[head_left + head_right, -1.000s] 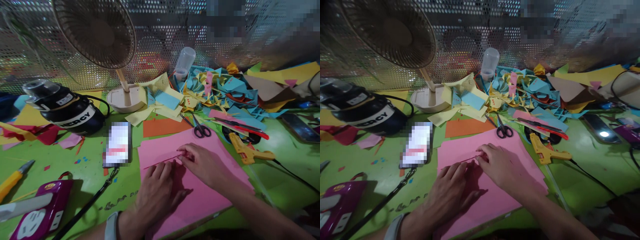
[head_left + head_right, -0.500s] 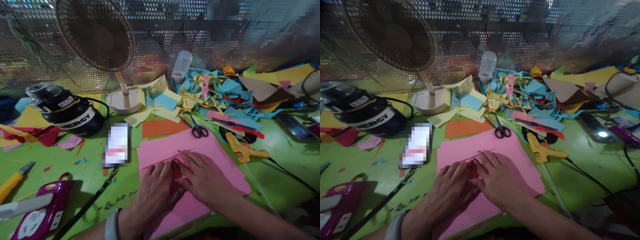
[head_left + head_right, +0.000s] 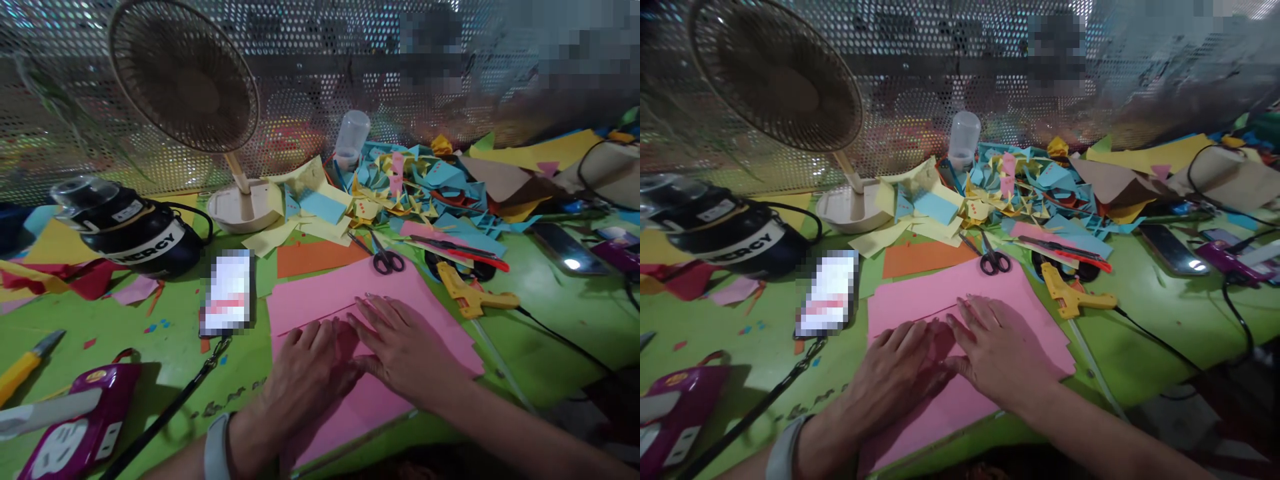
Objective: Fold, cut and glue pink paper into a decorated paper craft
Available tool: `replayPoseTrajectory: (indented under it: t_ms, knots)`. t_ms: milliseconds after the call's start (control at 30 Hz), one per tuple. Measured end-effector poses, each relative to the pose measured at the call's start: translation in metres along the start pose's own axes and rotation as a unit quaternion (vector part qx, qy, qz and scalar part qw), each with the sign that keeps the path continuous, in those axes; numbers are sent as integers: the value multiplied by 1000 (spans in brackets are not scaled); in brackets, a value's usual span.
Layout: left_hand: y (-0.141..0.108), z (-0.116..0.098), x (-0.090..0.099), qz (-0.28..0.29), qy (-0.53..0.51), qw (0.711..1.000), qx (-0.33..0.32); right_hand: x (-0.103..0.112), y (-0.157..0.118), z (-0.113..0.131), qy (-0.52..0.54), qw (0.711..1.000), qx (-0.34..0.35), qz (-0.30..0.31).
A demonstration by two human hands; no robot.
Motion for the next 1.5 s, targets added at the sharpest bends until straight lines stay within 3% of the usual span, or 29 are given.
replayPoseTrajectory:
  t_ms: [100,233,333,400,500,567,800,1000,1167,1300,1500]
  knots:
    - [0,4,2,28,-10,1000,4,1,-1,-1,3,1000,9,7]
    - [7,14,19,53,-79,995,18,5,2,-1,-2,1000,31,-1]
    - [18,31,27,78,-127,982,118,8,4,0,-3,999,44,-18]
    - [23,40,16,146,-220,944,198,8,4,-1,1,999,40,-20]
    - [24,41,-11,249,-422,828,272,6,5,-2,-2,999,31,-12]
    - [25,40,-20,273,-492,779,277,4,4,-1,-10,999,34,-10]
    - [26,36,-25,291,-564,714,296,-1,2,-2,-15,999,34,-12]
    - [26,39,-36,297,-584,701,283,-2,2,-4,-1,1000,22,-13]
    - [21,39,-30,300,-600,688,277,-2,2,-5,9,999,33,-15]
    - [16,42,-20,291,-563,707,314,-2,2,-4,6,1000,30,-9]
    - [12,41,-18,281,-559,726,286,-2,2,-2,3,1000,19,0]
Point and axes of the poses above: each hand's wrist, its own y-axis towards the middle knuckle, its own x-axis out of the back of the hand, z = x × y, the point moved 6 cm from there along y, towards the middle knuckle, and after that the axes turned 6 degrees about -y, right-handed, at the moved point
